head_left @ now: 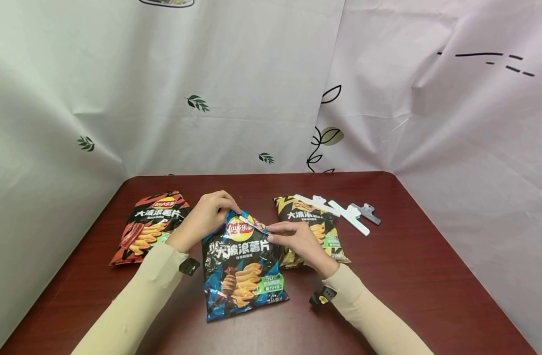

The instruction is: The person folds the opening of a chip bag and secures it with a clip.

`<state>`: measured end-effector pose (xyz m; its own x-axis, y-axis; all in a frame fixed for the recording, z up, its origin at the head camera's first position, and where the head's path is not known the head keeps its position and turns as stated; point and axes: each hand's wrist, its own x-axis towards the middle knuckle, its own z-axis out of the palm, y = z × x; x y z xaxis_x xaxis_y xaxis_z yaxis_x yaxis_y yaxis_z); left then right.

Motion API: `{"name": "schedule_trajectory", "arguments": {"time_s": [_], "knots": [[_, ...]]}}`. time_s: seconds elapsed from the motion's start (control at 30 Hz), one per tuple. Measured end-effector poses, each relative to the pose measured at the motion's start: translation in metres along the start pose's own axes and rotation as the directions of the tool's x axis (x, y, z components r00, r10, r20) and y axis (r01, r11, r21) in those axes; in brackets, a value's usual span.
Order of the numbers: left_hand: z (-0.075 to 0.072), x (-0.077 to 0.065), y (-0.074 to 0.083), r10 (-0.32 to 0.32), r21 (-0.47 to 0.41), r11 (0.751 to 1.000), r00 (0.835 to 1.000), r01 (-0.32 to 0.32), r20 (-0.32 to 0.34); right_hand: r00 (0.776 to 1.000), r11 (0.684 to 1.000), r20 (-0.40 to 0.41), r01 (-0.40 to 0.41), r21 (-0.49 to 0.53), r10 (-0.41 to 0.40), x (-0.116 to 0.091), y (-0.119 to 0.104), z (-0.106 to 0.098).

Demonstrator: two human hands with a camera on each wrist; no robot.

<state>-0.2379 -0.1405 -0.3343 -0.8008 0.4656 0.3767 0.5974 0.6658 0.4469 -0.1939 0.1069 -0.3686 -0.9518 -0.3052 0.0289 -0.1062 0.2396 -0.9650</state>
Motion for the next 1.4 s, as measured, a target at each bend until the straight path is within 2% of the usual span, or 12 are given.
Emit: {"name": "schedule_trajectory", "arguments": {"time_s": [0.2, 0.33, 0.5, 0.87, 1.4], "knots": [[0.000, 0.000, -0.002, 0.001, -0.016, 1.000, 1.000, -0.001, 0.020, 1.000, 1.000, 0.007, -0.008, -0.004, 0.008, 0.010, 0.022, -0.001], [0.000, 0.000, -0.002, -0.034, -0.044, 0.998, 0.998, 0.037, 0.060, 1.000, 1.000, -0.020, 0.006, -0.024, -0.006, 0.014, 0.032, -0.001], [0.000, -0.001, -0.002, -0.074, -0.068, 0.995, 0.994, 0.080, 0.078, 0.998, 0.999, -0.054, 0.022, -0.024, -0.023, 0.016, 0.032, 0.001], [0.004, 0.000, -0.001, -0.064, -0.046, 0.997, 0.998, 0.065, 0.023, 0.997, 1.000, -0.069, 0.019, -0.004, -0.020, 0.017, 0.033, 0.002], [0.006, 0.001, 0.000, -0.082, -0.023, 0.996, 0.995, 0.083, 0.053, 0.998, 1.000, -0.058, 0.012, 0.020, -0.011, 0.018, 0.035, 0.004]]}}
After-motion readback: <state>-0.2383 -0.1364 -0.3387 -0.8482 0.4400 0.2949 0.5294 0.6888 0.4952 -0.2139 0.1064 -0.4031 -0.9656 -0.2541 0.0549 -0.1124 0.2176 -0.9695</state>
